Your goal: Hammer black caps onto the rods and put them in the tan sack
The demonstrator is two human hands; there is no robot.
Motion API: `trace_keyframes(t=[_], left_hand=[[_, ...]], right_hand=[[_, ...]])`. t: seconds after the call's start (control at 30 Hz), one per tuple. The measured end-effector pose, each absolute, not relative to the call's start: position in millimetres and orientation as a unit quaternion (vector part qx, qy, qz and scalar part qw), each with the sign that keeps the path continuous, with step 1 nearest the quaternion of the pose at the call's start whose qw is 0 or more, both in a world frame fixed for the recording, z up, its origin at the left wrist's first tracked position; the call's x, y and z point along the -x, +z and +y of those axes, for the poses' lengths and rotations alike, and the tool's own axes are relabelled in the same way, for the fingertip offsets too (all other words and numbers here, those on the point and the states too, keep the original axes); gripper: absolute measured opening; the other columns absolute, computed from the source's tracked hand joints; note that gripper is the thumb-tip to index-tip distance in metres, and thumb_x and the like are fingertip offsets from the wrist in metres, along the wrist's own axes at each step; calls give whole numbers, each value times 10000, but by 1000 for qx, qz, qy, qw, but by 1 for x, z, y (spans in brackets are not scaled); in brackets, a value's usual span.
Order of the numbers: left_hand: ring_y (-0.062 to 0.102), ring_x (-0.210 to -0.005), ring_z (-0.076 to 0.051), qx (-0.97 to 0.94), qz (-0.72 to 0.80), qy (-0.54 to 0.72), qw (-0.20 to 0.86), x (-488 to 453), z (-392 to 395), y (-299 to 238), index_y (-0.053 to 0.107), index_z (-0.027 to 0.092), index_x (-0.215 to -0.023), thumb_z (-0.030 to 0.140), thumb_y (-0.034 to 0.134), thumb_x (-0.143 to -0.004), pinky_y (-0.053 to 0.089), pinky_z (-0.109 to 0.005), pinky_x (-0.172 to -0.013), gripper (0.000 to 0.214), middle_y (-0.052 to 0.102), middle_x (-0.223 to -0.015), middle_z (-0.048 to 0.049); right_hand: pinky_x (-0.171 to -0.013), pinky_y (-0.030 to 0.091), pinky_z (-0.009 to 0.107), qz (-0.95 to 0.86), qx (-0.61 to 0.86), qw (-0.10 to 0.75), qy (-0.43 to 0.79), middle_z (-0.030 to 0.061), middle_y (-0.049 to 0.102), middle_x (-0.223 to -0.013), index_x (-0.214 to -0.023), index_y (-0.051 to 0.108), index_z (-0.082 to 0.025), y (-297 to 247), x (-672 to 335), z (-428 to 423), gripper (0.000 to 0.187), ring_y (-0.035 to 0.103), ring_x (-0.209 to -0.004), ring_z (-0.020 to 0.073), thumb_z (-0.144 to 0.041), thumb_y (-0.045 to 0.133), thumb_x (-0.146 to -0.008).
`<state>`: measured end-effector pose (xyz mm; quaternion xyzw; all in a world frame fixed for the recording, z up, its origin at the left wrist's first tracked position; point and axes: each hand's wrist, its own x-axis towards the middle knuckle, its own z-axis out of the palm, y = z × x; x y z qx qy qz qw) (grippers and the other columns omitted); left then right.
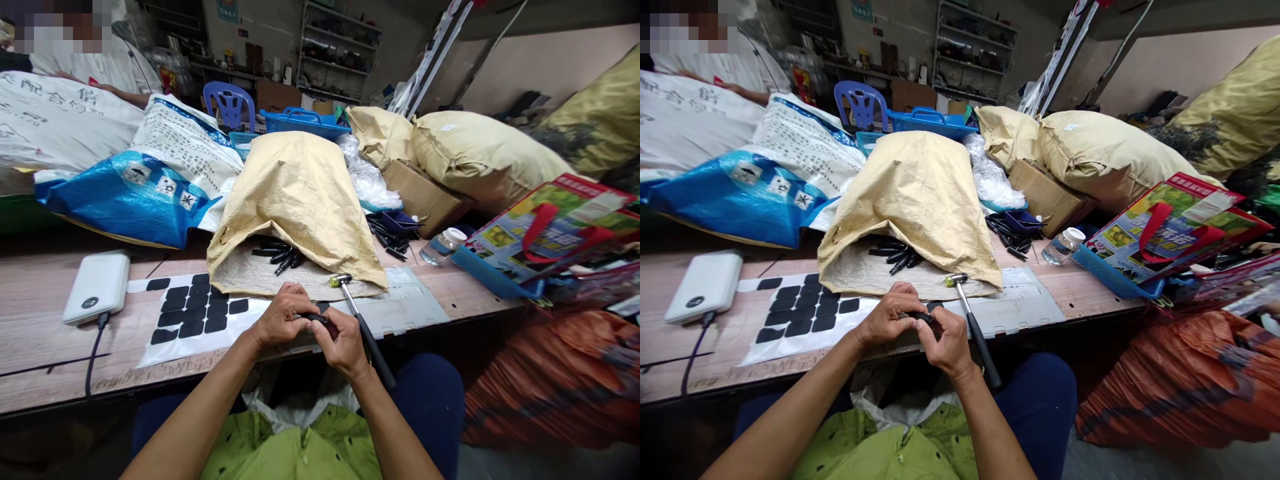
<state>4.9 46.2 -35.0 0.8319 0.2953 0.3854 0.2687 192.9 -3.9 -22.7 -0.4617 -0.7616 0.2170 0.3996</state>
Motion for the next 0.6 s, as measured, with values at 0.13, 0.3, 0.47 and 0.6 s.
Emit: trace_keyframes(t=[0.13, 0.3, 0.47, 0.6], left_hand=[[570, -834, -219, -824, 301, 388, 281, -4, 45, -32, 784, 191, -943, 428, 629, -904, 355, -403, -894, 286, 720, -769, -47], [571, -811, -209, -828, 293, 376, 295, -3, 46, -32, 786, 180, -929, 497, 606, -921, 343, -398, -879, 364, 722, -766, -48], [584, -820, -208, -835, 288, 346, 316, -2, 45, -29, 789, 187, -954, 554, 545, -951, 332, -403, -894, 441, 723, -777, -49], [592, -829, -210, -840, 296, 326, 316, -2, 46, -31, 787, 202, -986, 540, 533, -961, 331, -409, -919, 424, 725, -793, -49]], right_hand=[[-546, 303, 255, -747, 472, 404, 238, -70, 383, -613, -770, 524, -204, -23, -202, -7, 197, 376, -534, 104, -330, 637, -869], [-600, 345, 261, -759, 459, 387, 251, -50, 430, -694, -887, 552, -197, -22, -210, -6, 123, 423, -608, 121, -301, 617, -878], [-652, 355, 276, -788, 441, 353, 244, -18, 489, -768, -931, 575, -193, -20, -209, -5, 124, 463, -688, 140, -316, 582, -938], [-659, 359, 281, -792, 437, 351, 242, -3, 519, -779, -896, 576, -194, -23, -207, -4, 156, 484, -709, 148, -325, 553, -975]])
